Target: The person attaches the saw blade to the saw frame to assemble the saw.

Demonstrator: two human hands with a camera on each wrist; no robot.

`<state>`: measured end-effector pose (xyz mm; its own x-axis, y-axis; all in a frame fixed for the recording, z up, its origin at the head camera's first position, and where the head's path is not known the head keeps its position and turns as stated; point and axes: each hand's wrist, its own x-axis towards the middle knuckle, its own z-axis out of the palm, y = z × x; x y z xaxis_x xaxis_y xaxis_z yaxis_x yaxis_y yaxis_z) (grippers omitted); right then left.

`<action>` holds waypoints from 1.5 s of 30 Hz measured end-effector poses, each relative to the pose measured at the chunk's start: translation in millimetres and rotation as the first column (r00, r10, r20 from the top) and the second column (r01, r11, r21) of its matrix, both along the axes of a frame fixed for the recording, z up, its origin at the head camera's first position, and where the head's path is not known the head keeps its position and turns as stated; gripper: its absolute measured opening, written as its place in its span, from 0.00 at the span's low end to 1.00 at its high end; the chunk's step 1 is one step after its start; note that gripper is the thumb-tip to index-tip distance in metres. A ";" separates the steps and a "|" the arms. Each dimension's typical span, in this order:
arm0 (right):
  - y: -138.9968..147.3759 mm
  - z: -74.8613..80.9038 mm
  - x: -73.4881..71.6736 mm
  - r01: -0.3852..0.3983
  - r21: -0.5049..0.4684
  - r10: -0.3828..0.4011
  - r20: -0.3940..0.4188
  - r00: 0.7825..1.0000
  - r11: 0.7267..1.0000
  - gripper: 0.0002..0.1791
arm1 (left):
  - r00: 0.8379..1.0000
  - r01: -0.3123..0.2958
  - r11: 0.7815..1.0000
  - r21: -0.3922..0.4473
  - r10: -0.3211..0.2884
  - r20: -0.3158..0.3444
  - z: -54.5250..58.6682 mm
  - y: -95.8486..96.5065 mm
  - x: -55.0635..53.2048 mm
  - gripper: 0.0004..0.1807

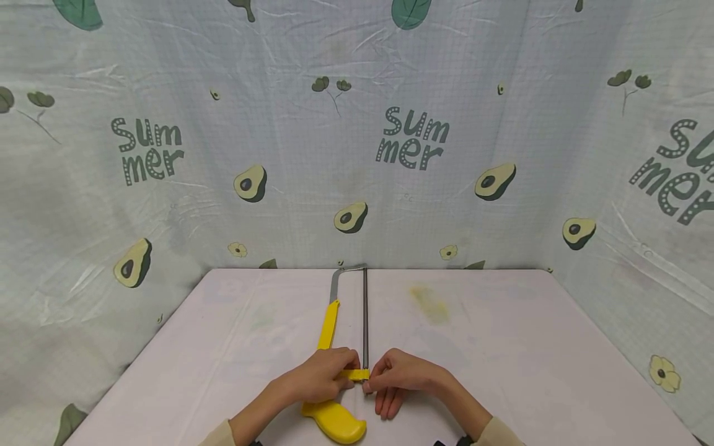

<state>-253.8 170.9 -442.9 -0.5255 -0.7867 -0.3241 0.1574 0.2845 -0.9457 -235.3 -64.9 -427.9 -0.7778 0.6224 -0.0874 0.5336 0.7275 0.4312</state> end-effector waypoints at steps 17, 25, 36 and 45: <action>0.4 0.6 0.0 -0.015 -0.013 0.015 -0.003 1.000 1.000 0.16 | 1.000 -0.007 1.000 0.005 0.007 0.010 2.1 0.1 0.8 0.06; 0.0 -0.2 -1.1 -0.006 0.003 0.006 -0.010 1.000 1.000 0.16 | 1.000 -0.018 1.000 0.011 0.017 0.024 2.2 -0.2 0.8 0.06; -0.7 -3.8 -2.5 -0.003 0.015 0.003 0.001 1.000 1.000 0.15 | 0.999 -0.020 1.000 0.009 0.020 0.031 0.2 -0.9 0.8 0.06; -0.5 -4.7 -2.4 -0.006 0.012 0.006 -0.005 1.000 1.000 0.15 | 1.000 -0.020 1.000 0.003 0.020 0.020 -0.2 -0.9 1.1 0.06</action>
<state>-256.2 170.4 -447.6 -0.5223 -0.7861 -0.3306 0.1506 0.2965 -0.9431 -234.2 -65.8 -428.1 -0.7881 0.6072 -0.1006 0.5107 0.7364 0.4438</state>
